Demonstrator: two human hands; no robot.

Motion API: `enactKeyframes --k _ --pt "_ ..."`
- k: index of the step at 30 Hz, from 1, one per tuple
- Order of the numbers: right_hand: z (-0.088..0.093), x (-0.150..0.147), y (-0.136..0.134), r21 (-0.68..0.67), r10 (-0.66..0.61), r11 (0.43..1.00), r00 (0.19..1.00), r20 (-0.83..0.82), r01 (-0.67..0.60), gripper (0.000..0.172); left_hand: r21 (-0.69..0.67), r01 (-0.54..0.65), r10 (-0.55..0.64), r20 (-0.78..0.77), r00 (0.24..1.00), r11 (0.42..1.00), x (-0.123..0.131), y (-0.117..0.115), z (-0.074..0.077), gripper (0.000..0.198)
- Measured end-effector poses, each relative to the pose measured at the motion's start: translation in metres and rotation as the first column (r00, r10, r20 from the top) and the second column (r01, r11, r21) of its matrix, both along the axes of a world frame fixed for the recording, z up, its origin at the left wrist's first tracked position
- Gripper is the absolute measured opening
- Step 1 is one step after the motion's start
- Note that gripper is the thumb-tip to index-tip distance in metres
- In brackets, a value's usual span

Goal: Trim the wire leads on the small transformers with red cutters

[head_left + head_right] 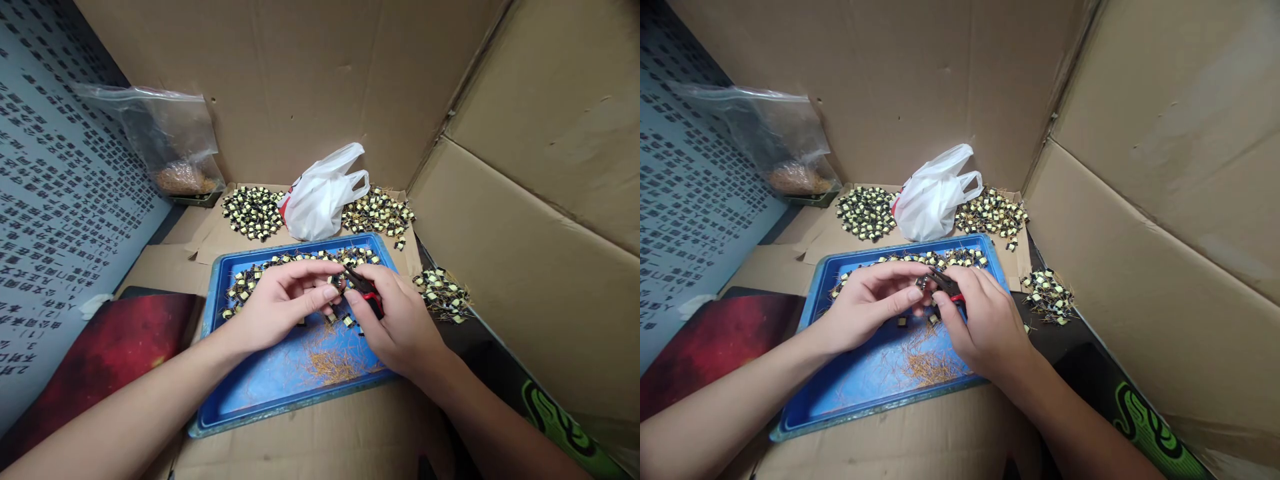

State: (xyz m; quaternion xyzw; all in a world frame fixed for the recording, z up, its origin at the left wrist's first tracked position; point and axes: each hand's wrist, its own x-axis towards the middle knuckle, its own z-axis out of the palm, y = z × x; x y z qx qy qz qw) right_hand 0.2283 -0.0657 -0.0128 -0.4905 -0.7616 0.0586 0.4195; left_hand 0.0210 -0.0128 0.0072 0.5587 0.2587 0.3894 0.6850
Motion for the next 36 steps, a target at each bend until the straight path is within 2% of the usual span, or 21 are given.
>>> enactKeyframes --k 10,25,36 --pt "0.0032 0.0037 0.0019 0.081 -0.029 0.996 0.997 0.069 0.023 0.028 0.060 -0.023 0.025 -0.033 0.999 0.998 -0.0022 0.0012 -0.0008 0.028" --pt "0.0030 0.0060 0.0037 0.163 -0.060 0.986 0.989 0.134 0.037 0.038 -0.005 -0.022 0.022 0.014 1.000 1.000 -0.0013 0.0006 -0.0012 0.024" --pt "0.0052 0.0067 0.0015 0.170 -0.079 0.984 0.979 0.186 0.047 0.039 -0.044 0.080 -0.077 0.056 0.995 0.996 -0.0050 0.0025 -0.0042 0.020"
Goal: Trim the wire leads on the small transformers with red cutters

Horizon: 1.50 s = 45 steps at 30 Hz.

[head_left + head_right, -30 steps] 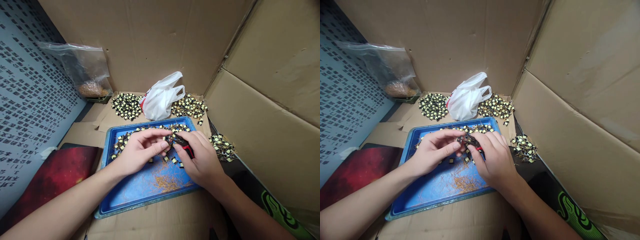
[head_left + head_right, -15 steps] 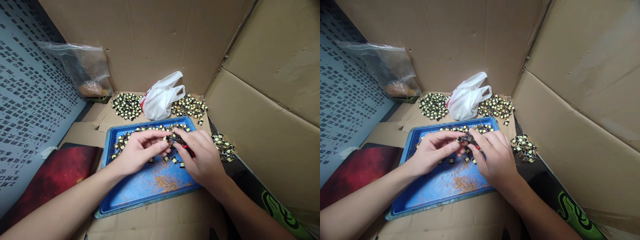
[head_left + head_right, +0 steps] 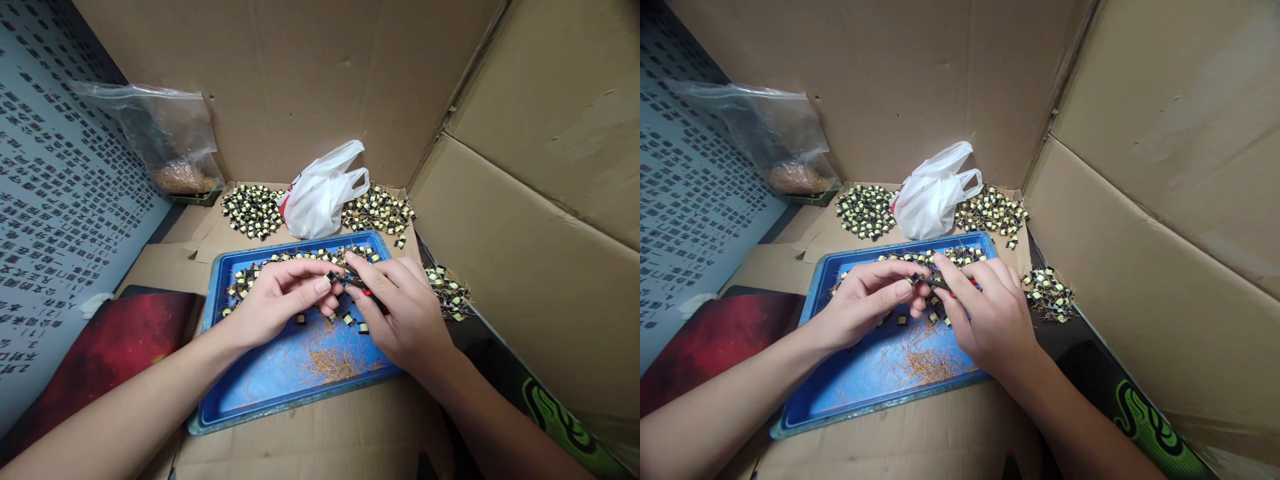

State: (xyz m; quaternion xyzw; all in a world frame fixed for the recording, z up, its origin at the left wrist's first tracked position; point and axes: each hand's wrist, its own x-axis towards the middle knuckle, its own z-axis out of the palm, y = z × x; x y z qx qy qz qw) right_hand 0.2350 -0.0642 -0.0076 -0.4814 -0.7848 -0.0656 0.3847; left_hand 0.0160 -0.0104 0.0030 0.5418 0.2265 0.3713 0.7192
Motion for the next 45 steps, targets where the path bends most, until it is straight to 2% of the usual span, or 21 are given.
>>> enactKeyframes --k 5,10,17,29,45 --pt "0.0012 0.0021 0.0004 0.018 -0.029 0.999 0.998 0.053 0.028 0.039 0.010 0.044 -0.044 0.026 0.999 0.999 -0.0016 0.0019 -0.0010 0.021" --pt "0.0006 0.0021 0.0002 0.032 0.002 1.000 1.000 0.007 -0.002 0.038 0.078 0.042 -0.042 -0.010 0.999 0.996 -0.0046 0.0029 -0.0010 0.022" --pt "0.0017 0.0009 -0.0012 0.026 0.015 1.000 0.999 -0.044 -0.014 0.040 0.064 0.024 -0.025 0.017 1.000 0.998 -0.0006 0.0007 0.0019 0.020" --pt "0.0004 0.0007 -0.0010 0.005 0.018 1.000 0.999 -0.048 -0.018 0.041 0.089 0.022 -0.017 -0.049 0.999 0.996 -0.0028 0.0009 0.0016 0.024" --pt "0.0036 0.0008 -0.0023 -0.028 0.017 0.999 0.999 -0.030 -0.018 0.039 0.089 0.031 -0.025 -0.062 0.998 0.996 -0.0035 0.0020 -0.0007 0.024"
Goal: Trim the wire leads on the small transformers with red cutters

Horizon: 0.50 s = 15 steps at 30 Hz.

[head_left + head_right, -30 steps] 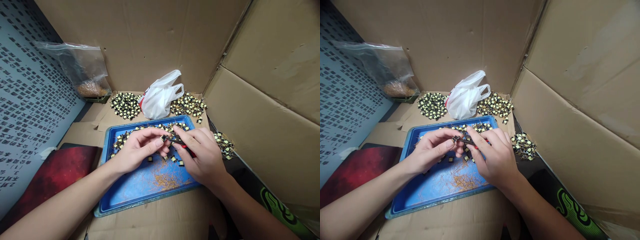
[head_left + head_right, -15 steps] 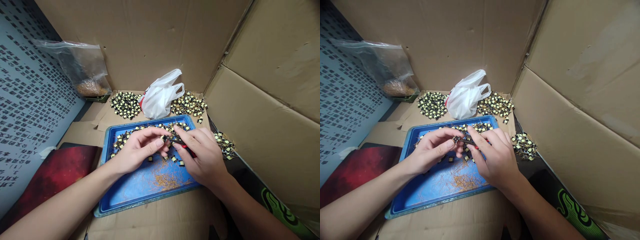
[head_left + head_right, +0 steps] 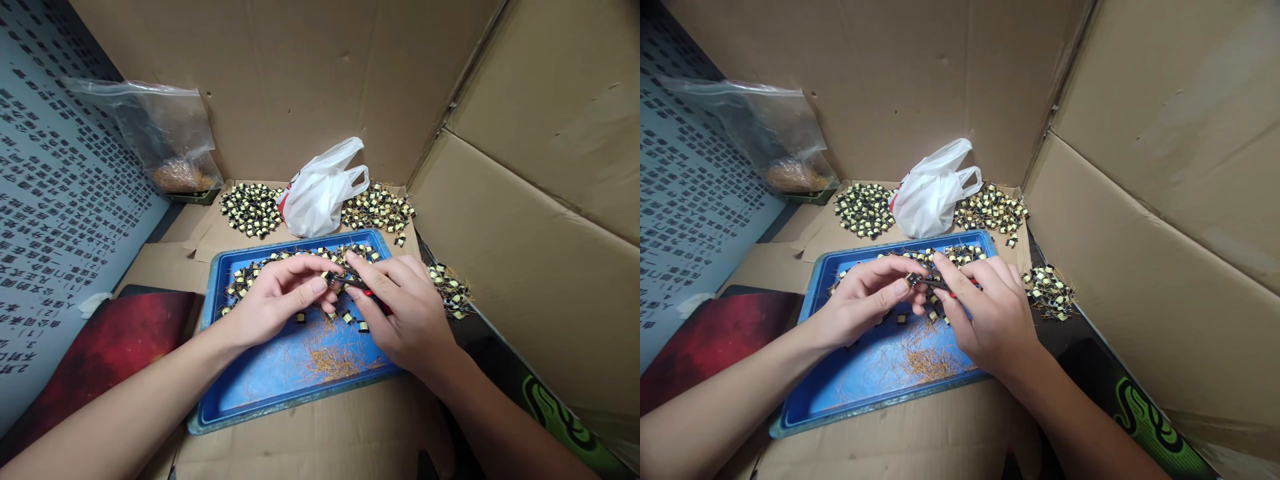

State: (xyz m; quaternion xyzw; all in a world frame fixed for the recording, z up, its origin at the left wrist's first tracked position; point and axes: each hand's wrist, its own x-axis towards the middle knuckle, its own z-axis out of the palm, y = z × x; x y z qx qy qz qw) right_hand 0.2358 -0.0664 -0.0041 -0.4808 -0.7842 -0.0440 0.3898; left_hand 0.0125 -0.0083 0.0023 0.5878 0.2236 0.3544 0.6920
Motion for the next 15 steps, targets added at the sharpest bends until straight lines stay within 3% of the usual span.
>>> enactKeyframes --k 7,15 --pt "-0.0008 0.0027 0.0005 0.051 -0.075 0.996 0.992 0.104 0.070 0.039 -0.026 0.022 -0.021 0.030 0.999 0.999 0.0002 0.0007 0.0003 0.023" --pt "-0.0041 0.0035 0.0024 0.068 -0.073 0.995 0.995 0.073 0.068 0.041 -0.074 -0.019 0.022 0.042 0.999 0.997 0.0030 -0.0022 0.0024 0.024"
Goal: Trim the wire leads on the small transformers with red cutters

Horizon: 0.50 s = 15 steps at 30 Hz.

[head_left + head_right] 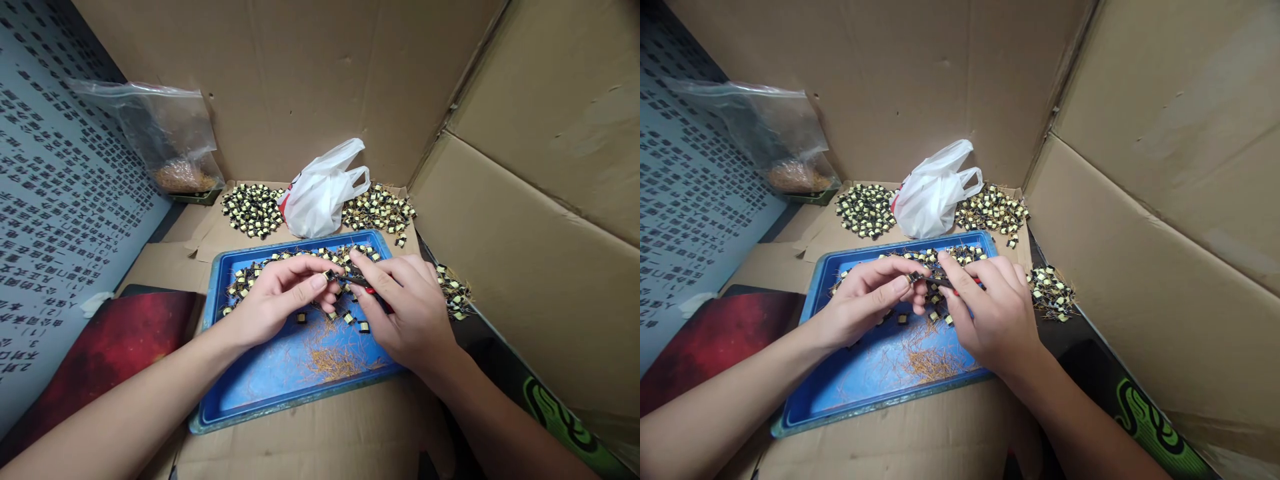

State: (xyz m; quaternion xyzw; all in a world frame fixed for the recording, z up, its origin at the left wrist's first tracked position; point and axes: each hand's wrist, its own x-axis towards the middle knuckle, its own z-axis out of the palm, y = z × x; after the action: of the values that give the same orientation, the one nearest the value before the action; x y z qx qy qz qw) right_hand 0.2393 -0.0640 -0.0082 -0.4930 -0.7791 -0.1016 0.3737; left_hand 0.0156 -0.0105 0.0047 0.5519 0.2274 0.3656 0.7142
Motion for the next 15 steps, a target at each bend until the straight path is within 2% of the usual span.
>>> enactKeyframes --k 7,15 --pt "0.0008 -0.0048 -0.0019 -0.009 0.028 1.000 0.997 -0.078 -0.029 0.039 0.010 0.019 -0.019 0.018 1.000 1.000 -0.0002 0.0019 -0.0002 0.025" --pt "-0.0008 -0.0070 -0.0025 -0.006 0.043 0.999 0.995 -0.093 -0.044 0.037 -0.029 0.035 -0.034 0.030 0.999 0.999 -0.0005 0.0003 0.0021 0.026"
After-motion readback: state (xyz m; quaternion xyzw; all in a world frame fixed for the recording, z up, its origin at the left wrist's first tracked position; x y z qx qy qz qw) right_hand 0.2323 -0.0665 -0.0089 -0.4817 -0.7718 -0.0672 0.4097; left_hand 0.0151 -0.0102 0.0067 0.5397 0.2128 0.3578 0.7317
